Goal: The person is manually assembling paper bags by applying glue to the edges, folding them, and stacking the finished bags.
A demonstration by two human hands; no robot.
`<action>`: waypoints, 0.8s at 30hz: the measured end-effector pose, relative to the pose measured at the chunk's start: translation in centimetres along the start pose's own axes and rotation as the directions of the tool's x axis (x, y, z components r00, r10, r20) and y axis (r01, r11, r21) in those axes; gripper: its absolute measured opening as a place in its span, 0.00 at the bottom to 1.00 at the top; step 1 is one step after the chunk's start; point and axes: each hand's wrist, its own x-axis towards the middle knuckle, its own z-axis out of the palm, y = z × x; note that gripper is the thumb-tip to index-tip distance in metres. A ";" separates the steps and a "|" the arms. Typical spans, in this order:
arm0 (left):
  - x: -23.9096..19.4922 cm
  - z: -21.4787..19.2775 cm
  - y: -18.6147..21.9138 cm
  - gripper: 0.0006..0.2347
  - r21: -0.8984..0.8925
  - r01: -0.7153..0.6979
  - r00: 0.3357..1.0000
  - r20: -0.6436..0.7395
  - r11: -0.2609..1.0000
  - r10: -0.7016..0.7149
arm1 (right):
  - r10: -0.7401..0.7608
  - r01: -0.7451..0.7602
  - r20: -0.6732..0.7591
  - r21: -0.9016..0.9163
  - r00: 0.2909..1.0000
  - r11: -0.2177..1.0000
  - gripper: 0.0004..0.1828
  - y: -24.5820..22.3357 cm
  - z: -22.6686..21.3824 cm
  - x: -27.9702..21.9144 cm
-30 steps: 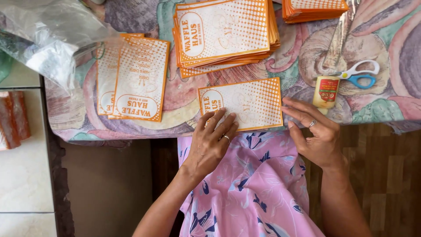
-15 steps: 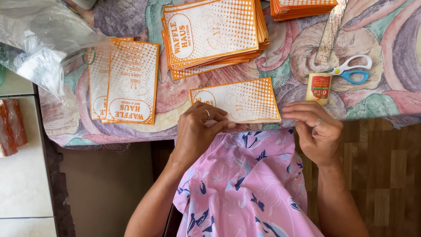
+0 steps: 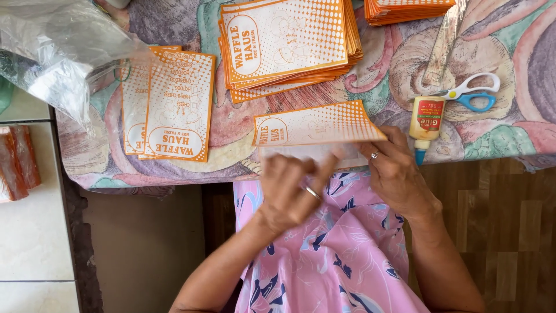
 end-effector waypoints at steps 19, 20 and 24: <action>-1.5 5.9 -0.2 0.05 -0.055 0.245 0.886 0.418 0.968 -0.201 | 0.681 -0.619 -0.130 0.323 0.721 0.716 0.22 5.8 -4.2 -1.9; -0.9 6.3 -0.4 0.05 -0.106 0.308 0.874 0.423 0.945 -0.238 | 0.706 -0.575 -0.108 0.500 0.700 0.647 0.14 5.3 -4.0 -1.5; -1.8 8.8 -1.1 0.11 -0.040 0.346 0.816 0.505 0.937 -0.280 | 0.656 -0.292 -0.231 0.756 0.718 0.586 0.20 5.7 -2.1 -1.0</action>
